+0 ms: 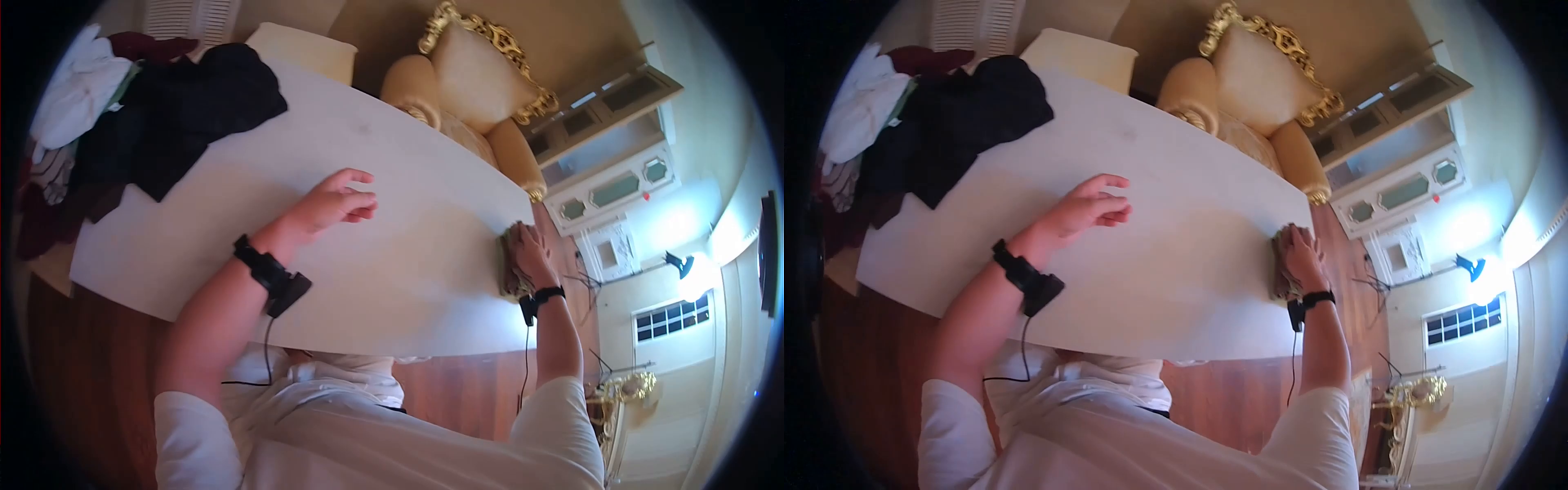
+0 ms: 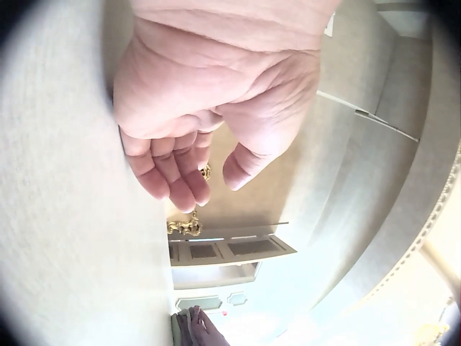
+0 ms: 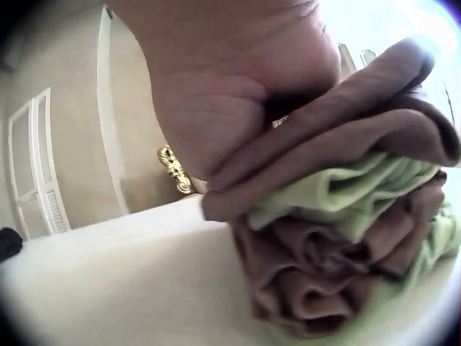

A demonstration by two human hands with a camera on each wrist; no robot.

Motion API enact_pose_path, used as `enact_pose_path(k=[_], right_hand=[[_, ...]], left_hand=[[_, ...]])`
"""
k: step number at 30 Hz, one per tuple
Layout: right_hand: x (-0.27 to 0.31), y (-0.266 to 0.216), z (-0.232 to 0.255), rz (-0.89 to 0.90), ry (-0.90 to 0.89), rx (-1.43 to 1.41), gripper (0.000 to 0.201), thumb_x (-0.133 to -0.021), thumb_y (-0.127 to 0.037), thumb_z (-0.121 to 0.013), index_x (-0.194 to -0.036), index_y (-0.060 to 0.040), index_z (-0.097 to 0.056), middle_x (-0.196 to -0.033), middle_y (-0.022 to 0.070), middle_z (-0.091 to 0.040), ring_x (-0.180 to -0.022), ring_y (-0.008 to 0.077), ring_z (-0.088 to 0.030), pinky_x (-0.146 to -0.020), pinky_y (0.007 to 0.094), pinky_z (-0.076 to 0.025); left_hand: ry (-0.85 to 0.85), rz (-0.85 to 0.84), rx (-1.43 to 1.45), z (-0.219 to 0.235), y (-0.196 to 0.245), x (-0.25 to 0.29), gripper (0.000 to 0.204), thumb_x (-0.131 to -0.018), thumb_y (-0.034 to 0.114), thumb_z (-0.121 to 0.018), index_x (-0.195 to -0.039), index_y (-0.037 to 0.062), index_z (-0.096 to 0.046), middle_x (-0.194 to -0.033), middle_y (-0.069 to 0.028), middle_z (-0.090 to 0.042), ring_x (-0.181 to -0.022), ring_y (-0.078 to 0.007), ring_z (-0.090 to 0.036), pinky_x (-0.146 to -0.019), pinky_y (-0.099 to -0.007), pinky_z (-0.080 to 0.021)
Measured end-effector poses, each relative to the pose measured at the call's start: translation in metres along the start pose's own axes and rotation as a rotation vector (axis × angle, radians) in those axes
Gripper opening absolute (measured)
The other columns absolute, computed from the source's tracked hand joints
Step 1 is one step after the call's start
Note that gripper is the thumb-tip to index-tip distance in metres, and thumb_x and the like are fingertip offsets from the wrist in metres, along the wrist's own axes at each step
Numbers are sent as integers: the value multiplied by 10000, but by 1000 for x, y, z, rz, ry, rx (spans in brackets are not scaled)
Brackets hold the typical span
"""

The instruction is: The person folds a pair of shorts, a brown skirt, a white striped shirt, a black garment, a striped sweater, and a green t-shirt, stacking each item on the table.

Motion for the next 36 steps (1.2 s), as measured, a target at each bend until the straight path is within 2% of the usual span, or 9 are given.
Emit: enact_pose_path(k=[4, 5, 9, 13, 15, 16, 20, 26, 36], right_hand=[[-20, -42, 11, 254, 503, -268, 505, -966, -130, -609, -1464, -118, -526, -1490, 181, -538, -1453, 415, -428, -1170, 596, -369], [-17, -75, 20, 206, 508, -368, 485, -953, -50, -648, -1427, -46, -546, -1468, 211, -564, -1383, 365, -522, -1117, 504, -442], [-27, -200, -10, 297, 328, -1233, 463, -971, -57, -673, -1413, -24, -540, -1459, 122, -568, -1388, 245, -512, -1102, 405, -449], [-17, -331, -15, 264, 120, -1580, 461, -980, -45, -648, -1424, -15, -528, -1415, 144, -579, -1314, 235, -548, -1103, 368, -456], [-11, -373, -10, 144, -45, -1824, 432, -995, -41, -622, -1416, -23, -526, -1334, 128, -607, -1207, 177, -576, -1057, 329, -469], [-16, -385, -13, 172, -41, -1844, 408, -997, -41, -618, -1396, -14, -536, -1317, 122, -612, -1204, 178, -579, -1053, 327, -471], [-27, -412, -21, 234, -46, -1882, 325, -1007, -30, -596, -1329, 2, -568, -1255, 100, -635, -1171, 171, -591, -1051, 309, -467], [-19, -408, -15, 269, -54, -1776, 298, -1010, -18, -586, -1305, 23, -576, -1269, 118, -643, -1191, 175, -604, -1037, 310, -488], [-12, -418, -8, 390, -10, -1628, 195, -1030, -61, -524, -1137, 3, -674, -947, 133, -740, -837, 201, -705, -768, 347, -564]], left_hand=[[60, 26, 23, -3, 3, 1, 528, -995, 245, -736, -1432, 72, -495, -1135, -107, -710, -1014, -180, -705, -919, -335, -567], [67, 24, 28, -3, 4, 1, 537, -991, 239, -741, -1436, 70, -491, -1137, -110, -711, -1015, -186, -707, -910, -338, -570], [141, 1, 41, 1, 2, -3, 630, -935, 266, -768, -1432, 19, -470, -1126, -115, -695, -973, -164, -699, -866, -319, -569], [362, -109, -69, 11, -4, -10, 569, -922, 255, -773, -1366, -2, -528, -1184, -136, -677, -1073, -198, -685, -893, -342, -569], [460, -163, -151, 18, -4, -12, 536, -917, 247, -772, -1331, -14, -552, -1211, -145, -668, -1116, -218, -672, -923, -355, -563], [489, -186, -181, 23, -5, -14, 522, -917, 243, -770, -1316, -19, -559, -1221, -149, -664, -1133, -225, -666, -941, -361, -557], [508, -194, -169, 25, 4, -6, 435, -949, 207, -702, -1310, 0, -574, -1238, -106, -632, -1119, -175, -620, -926, -332, -522], [397, -169, -161, 22, 3, -4, 355, -995, 125, -649, -1313, -14, -572, -1286, -118, -623, -1198, -191, -604, -1036, -352, -497], [312, -94, -77, 27, 8, 0, 286, -1051, 93, -585, -1314, -2, -522, -1277, -127, -607, -1202, -195, -613, -1024, -369, -546]])
Point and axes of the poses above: each hand's wrist, its own x-axis away from the middle knuckle, its own z-axis out of the back of the hand, y = z × x, the point moved 3 cm from there along -x, towards the middle knuckle
